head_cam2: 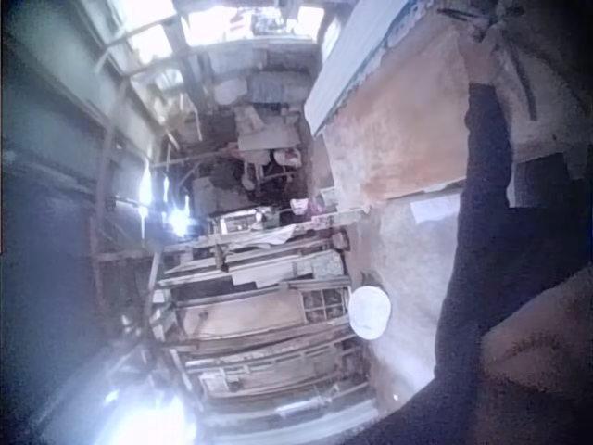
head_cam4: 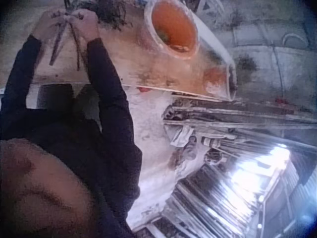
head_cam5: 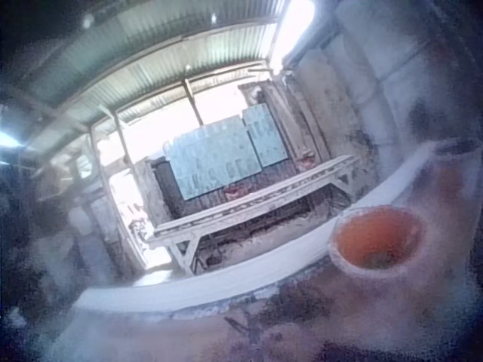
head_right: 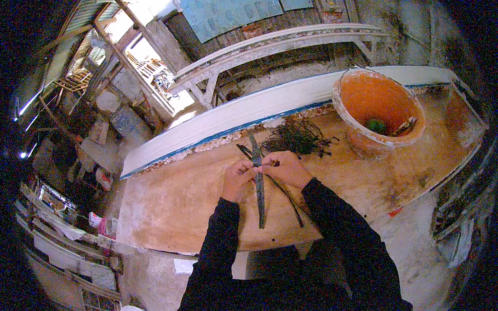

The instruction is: The person separates a tangled bundle of black cables on a wooden workbench, pulling individual strands apart by hand and laying them out in parallel. The person continues to untangle and align the cables without using any tools.

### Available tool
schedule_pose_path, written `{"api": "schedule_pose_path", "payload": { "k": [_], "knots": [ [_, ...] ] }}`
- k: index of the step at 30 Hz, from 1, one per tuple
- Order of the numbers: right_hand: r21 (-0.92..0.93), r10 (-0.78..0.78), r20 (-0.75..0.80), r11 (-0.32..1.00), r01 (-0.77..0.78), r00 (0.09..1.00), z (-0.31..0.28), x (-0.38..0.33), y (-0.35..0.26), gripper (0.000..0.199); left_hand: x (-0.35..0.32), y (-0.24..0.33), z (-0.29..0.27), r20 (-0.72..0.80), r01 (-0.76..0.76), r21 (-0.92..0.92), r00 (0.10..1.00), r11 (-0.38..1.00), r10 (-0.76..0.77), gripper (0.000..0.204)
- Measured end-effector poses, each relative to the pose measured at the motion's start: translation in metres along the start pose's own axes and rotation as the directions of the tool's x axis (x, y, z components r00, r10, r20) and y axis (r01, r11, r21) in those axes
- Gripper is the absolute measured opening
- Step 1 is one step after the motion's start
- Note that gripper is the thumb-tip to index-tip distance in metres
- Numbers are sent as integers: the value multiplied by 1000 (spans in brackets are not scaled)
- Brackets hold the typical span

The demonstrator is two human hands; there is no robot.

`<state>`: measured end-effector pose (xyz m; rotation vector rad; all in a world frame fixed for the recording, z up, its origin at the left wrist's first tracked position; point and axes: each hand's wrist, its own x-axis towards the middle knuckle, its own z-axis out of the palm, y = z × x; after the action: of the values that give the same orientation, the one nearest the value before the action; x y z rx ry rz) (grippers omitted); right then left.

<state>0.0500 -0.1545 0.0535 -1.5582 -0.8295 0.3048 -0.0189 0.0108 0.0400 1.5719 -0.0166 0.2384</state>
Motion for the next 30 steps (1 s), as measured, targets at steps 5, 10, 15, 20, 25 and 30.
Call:
{"api": "schedule_pose_path", "payload": {
  "k": [5,10,15,20,25,30],
  "knots": [
    [13,-1,-39,1000,1,999,2,-1,2,11,1,-2,0,9,19,-37,1000,999,-19,8],
    [-134,-130,-105,984,115,986,4,-1,7,11,0,-2,2,-12,30,11,999,1000,-30,8],
    [-148,-115,-126,984,96,985,6,-2,2,11,-1,1,4,-15,57,-24,998,998,-57,7],
    [-202,-137,-123,973,110,983,4,-1,9,13,0,-3,5,-20,63,95,998,994,-61,6],
    [-244,-178,-157,960,137,971,9,-1,11,15,-1,-7,10,13,-6,110,1000,994,5,6],
    [-240,-176,-212,963,123,961,10,-1,11,19,-1,-6,10,35,16,89,999,996,-19,8]
  ]
}}
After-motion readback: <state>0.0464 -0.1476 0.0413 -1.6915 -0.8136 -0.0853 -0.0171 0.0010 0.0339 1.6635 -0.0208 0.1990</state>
